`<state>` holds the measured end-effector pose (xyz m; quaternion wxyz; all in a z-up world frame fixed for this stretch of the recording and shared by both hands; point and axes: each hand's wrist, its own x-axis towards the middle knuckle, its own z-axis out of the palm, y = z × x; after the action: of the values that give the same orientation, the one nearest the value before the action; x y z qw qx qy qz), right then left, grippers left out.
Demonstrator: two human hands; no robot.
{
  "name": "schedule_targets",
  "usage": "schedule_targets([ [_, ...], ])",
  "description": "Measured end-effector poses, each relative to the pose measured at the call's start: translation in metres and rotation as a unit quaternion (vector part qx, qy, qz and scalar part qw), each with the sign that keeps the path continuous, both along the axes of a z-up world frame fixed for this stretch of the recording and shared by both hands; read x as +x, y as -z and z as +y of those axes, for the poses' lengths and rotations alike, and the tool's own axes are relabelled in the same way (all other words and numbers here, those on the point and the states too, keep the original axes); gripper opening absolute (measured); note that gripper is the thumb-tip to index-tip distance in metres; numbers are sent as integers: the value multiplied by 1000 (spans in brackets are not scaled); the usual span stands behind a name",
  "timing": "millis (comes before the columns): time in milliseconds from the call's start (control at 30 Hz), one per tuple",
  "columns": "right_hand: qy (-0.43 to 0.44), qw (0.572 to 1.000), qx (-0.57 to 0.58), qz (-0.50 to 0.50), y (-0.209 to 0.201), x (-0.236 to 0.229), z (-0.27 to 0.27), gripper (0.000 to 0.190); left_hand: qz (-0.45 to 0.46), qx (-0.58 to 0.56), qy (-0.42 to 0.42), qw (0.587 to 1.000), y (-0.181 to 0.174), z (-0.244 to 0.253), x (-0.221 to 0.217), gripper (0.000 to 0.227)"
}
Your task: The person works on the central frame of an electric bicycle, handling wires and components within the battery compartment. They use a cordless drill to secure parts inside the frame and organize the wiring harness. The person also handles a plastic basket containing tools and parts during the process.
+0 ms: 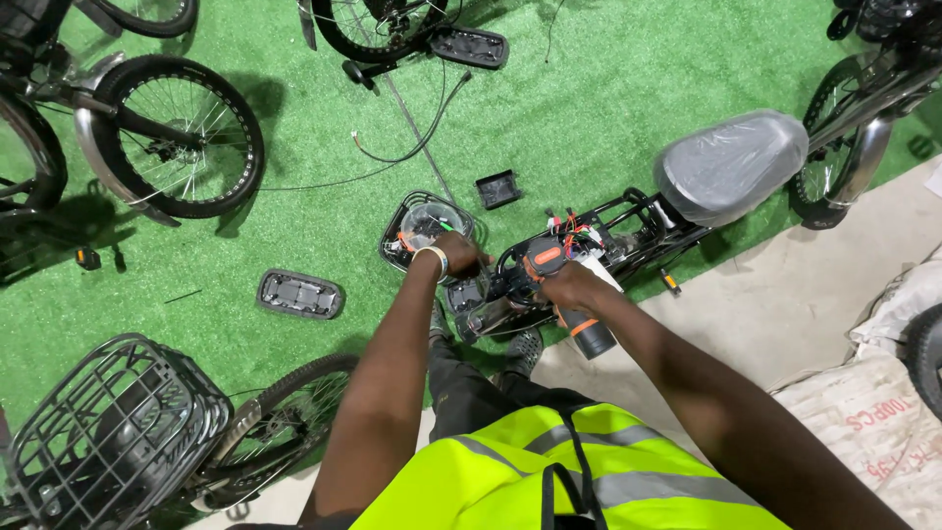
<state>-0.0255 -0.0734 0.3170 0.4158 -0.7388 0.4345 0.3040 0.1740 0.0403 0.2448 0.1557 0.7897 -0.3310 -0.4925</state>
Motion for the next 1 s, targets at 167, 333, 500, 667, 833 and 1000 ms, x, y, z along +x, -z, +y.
schedule_targets([
  [167, 240, 958, 84, -130, 45, -22, -13, 44, 34, -16, -59, 998, 9, 1, -1, 27],
  [333, 294, 935, 114, -160, 43, -27, 2, 43, 41, -8, -71, 997, 11, -1, 0, 31],
  [500, 353, 905, 140, -190, 34, -27, 16, 46, 37, -12, -72, 997, 13, -1, -1, 30],
  [667, 429, 880, 141, -149, 2, -16, 34, 52, 87, -26, -132, 987, 45, -5, 4, 25],
  [833, 360, 905, 139, -181, 19, -25, 28, 50, 106, -59, -148, 982, 74, -1, 2, 35],
  [1000, 288, 914, 176, -226, -1, -37, 25, 56, 181, -90, -209, 957, 3, 16, -6, 44],
])
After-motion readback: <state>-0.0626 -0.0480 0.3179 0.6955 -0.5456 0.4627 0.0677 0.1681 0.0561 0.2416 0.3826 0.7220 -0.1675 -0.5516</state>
